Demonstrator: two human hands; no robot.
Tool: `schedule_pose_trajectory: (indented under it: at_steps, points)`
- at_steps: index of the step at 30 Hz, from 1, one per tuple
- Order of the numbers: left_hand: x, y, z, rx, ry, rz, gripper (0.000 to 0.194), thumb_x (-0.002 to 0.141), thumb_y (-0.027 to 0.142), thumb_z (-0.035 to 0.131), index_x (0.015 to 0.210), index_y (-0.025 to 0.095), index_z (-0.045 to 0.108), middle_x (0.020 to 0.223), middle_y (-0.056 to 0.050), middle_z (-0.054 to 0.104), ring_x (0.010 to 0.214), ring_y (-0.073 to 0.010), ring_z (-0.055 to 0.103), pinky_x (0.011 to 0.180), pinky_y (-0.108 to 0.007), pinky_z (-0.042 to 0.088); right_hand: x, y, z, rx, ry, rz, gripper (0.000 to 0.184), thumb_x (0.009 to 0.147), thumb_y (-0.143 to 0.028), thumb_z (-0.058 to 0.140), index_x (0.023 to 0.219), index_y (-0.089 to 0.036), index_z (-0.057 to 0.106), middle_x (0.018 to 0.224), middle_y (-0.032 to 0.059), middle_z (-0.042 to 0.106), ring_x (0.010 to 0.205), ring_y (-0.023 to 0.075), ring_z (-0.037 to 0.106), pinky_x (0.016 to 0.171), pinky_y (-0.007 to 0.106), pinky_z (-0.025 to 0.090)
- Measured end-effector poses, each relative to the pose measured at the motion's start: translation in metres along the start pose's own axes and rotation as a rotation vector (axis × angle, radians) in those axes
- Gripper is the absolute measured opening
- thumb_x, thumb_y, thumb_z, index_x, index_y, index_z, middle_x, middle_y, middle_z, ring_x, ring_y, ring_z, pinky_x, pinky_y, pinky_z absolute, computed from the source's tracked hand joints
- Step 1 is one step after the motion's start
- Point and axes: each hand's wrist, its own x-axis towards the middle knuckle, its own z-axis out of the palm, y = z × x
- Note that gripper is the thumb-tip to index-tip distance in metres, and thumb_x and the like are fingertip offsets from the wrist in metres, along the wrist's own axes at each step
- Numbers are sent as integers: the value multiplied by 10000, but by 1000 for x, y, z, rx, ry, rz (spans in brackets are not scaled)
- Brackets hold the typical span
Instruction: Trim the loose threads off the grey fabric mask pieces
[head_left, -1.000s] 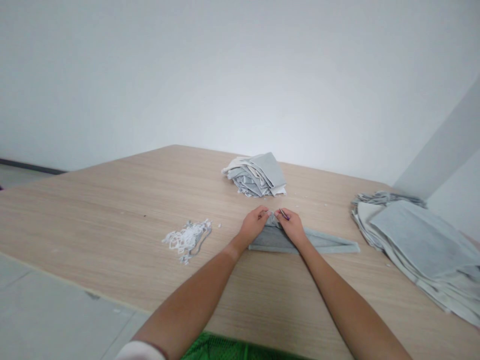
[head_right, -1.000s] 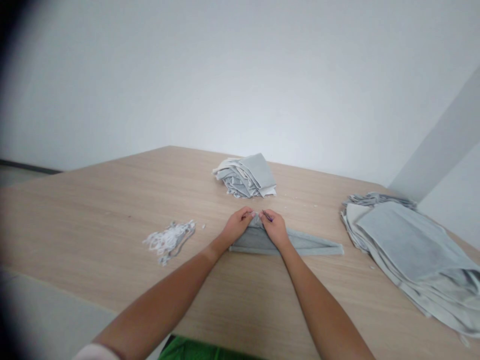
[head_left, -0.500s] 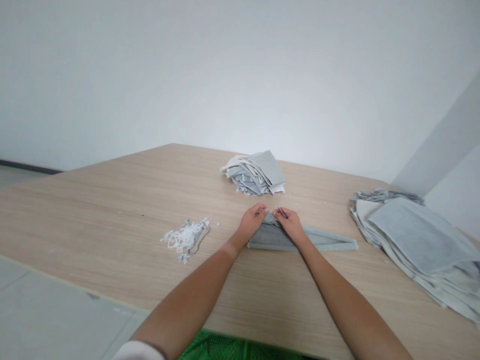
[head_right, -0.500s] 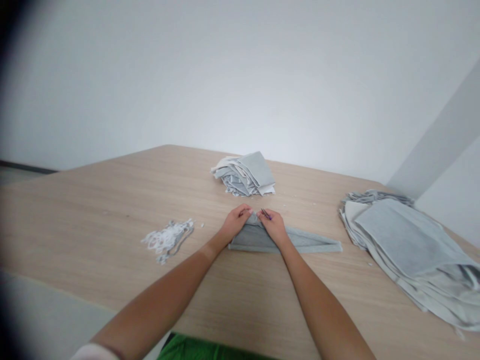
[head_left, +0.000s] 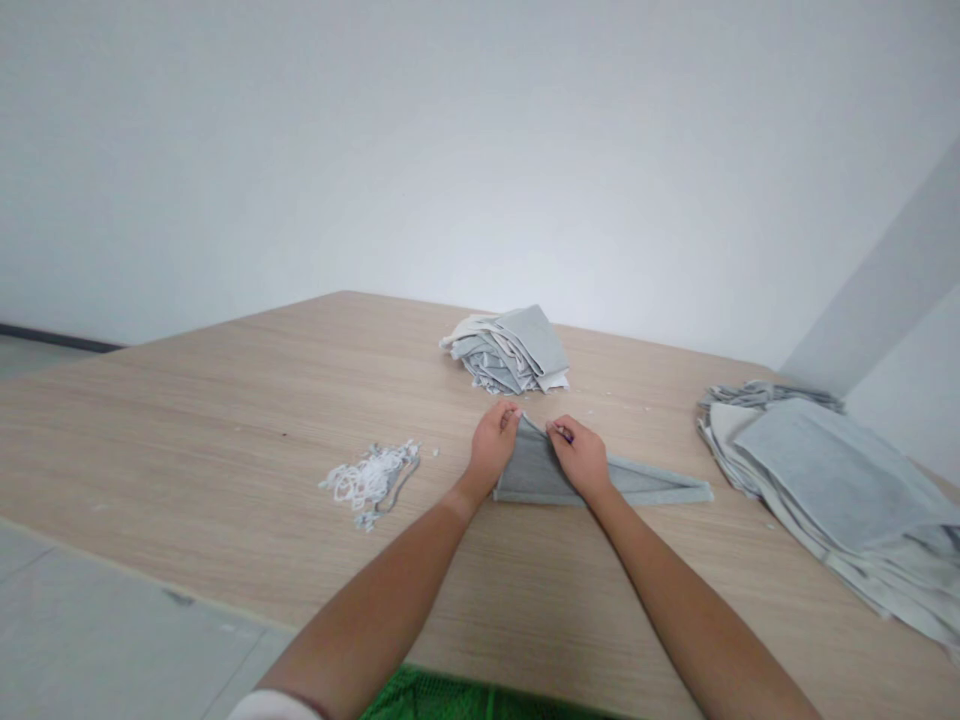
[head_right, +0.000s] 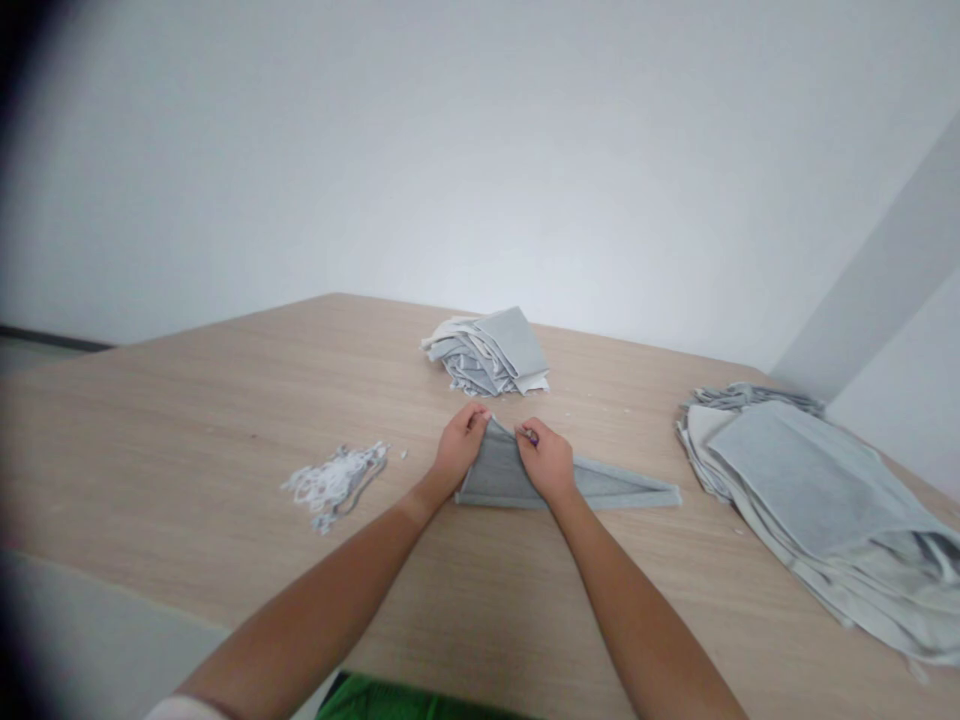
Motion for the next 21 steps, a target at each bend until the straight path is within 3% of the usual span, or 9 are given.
schedule_pose_trajectory:
  at_steps: [7, 11, 13, 16, 21]
  points:
    - [1, 4, -22, 170, 278, -142, 292, 1035, 406, 449, 1112, 219, 660, 993, -84, 725, 932, -249, 647, 829, -322, 439, -4, -6, -2, -267, -76, -67, 329, 1045, -470, 472, 959, -261, 712, 842, 49, 736, 784, 203, 651, 662, 273, 321]
    - [1, 3, -33, 306, 299, -267, 282, 1038, 357, 434, 1157, 212, 643, 978, -119, 724, 892, -281, 659, 787, -339, 419, 0, 3, 1, -345, -131, 47, 313, 1028, -427, 499, 943, -248, 740, 892, 92, 766, 818, 224, 677, 666, 287, 342]
    - [1, 5, -34, 388, 263, -261, 275, 1029, 310, 440, 1199, 202, 626, 927, -122, 714, 868, -288, 661, 780, -342, 416, 2, 8, 3, -338, -133, 120, 301, 1016, -404, 503, 964, -255, 759, 918, 100, 776, 848, 243, 696, 669, 296, 360]
    - [-2, 14, -28, 460, 165, -116, 262, 1003, 240, 475, 1227, 210, 607, 897, -105, 700, 885, -282, 660, 806, -338, 418, 2, 13, 4, -302, -137, 173, 293, 1002, -388, 508, 1021, -273, 777, 951, 100, 785, 900, 266, 717, 686, 308, 392]
    - [-14, 24, -9, 443, -261, 192, 177, 949, 180, 531, 1067, 238, 649, 952, -83, 696, 951, -252, 643, 877, -329, 448, 1, 12, 4, -293, -173, 184, 319, 995, -360, 508, 1189, -287, 750, 1077, 98, 787, 1006, 273, 725, 781, 324, 459]
